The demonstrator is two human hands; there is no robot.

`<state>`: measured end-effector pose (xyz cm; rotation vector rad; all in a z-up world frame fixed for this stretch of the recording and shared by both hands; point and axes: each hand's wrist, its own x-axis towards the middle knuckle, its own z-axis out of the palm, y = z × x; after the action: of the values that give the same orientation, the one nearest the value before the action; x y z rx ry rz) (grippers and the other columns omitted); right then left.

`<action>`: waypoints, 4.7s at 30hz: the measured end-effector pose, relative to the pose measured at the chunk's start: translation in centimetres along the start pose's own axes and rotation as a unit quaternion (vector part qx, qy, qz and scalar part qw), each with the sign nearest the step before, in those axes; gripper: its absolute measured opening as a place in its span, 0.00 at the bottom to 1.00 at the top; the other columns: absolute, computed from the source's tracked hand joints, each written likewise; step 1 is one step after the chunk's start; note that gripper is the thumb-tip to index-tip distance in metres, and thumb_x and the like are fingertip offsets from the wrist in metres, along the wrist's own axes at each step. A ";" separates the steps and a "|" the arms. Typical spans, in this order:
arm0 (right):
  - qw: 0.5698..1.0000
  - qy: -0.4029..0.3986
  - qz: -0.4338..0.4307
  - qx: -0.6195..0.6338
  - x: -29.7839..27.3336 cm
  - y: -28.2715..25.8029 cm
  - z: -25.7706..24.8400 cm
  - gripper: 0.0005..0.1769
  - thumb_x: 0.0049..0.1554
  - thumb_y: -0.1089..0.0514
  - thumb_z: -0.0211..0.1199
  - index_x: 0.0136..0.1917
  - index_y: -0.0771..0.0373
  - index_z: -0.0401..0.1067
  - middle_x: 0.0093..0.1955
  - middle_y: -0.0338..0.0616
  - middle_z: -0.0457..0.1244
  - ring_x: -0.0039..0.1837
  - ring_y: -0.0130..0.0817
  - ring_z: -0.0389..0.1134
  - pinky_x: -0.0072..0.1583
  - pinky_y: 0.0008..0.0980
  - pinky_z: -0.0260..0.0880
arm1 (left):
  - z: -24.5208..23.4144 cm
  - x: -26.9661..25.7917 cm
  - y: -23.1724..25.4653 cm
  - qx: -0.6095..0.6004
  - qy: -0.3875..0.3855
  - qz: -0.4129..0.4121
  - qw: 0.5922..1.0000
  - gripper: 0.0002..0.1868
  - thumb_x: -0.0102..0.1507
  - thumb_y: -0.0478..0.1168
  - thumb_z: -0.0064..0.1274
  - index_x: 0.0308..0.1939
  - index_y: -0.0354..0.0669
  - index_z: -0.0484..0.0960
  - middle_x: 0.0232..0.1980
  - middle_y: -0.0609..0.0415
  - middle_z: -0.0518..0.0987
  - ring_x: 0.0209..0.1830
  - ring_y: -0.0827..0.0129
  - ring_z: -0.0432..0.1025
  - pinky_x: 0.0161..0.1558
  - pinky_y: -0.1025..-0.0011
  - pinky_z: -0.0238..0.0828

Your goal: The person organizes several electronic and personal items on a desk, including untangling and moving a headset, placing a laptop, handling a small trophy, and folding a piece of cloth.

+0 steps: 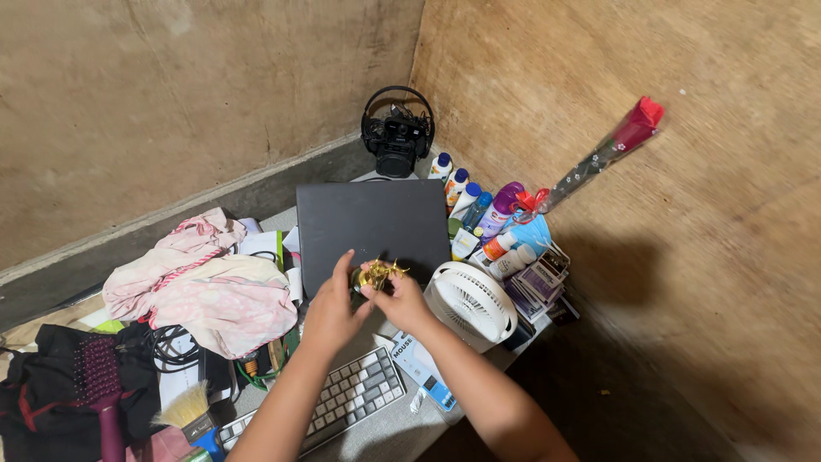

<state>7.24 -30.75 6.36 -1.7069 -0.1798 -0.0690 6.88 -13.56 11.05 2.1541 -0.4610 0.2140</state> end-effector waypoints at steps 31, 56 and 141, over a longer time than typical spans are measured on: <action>0.984 0.092 -0.039 -0.151 35.4 13.5 -20.9 0.17 0.56 0.64 0.73 0.58 0.70 0.78 0.46 0.43 0.70 0.46 0.28 0.69 0.49 0.30 0.71 | 14.1 31.9 -9.9 -0.064 -0.015 0.062 0.996 0.31 0.57 0.26 0.48 0.66 0.40 0.74 0.63 0.40 0.77 0.63 0.44 0.70 0.64 0.57 0.66; 0.940 0.160 0.150 -0.261 43.0 23.0 -19.5 0.26 0.40 0.67 0.81 0.53 0.65 0.76 0.46 0.44 0.72 0.46 0.29 0.72 0.49 0.31 0.72 | 17.0 39.9 -16.2 -0.061 -0.105 -0.041 0.992 0.34 0.57 0.29 0.52 0.69 0.49 0.68 0.59 0.40 0.79 0.62 0.49 0.72 0.62 0.59 0.68; 0.996 0.017 0.079 0.046 20.0 -8.9 -18.2 0.06 0.58 0.61 0.58 0.49 0.60 0.73 0.45 0.45 0.70 0.40 0.34 0.74 0.42 0.30 0.75 | 3.6 21.4 0.8 -0.129 -0.027 0.054 0.990 0.32 0.46 0.41 0.74 0.53 0.45 0.82 0.46 0.49 0.85 0.47 0.56 0.80 0.49 0.63 0.75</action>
<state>26.62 -45.93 20.66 -1.6209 -0.0215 0.0279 26.14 -22.15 16.33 1.8881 -0.6028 0.1482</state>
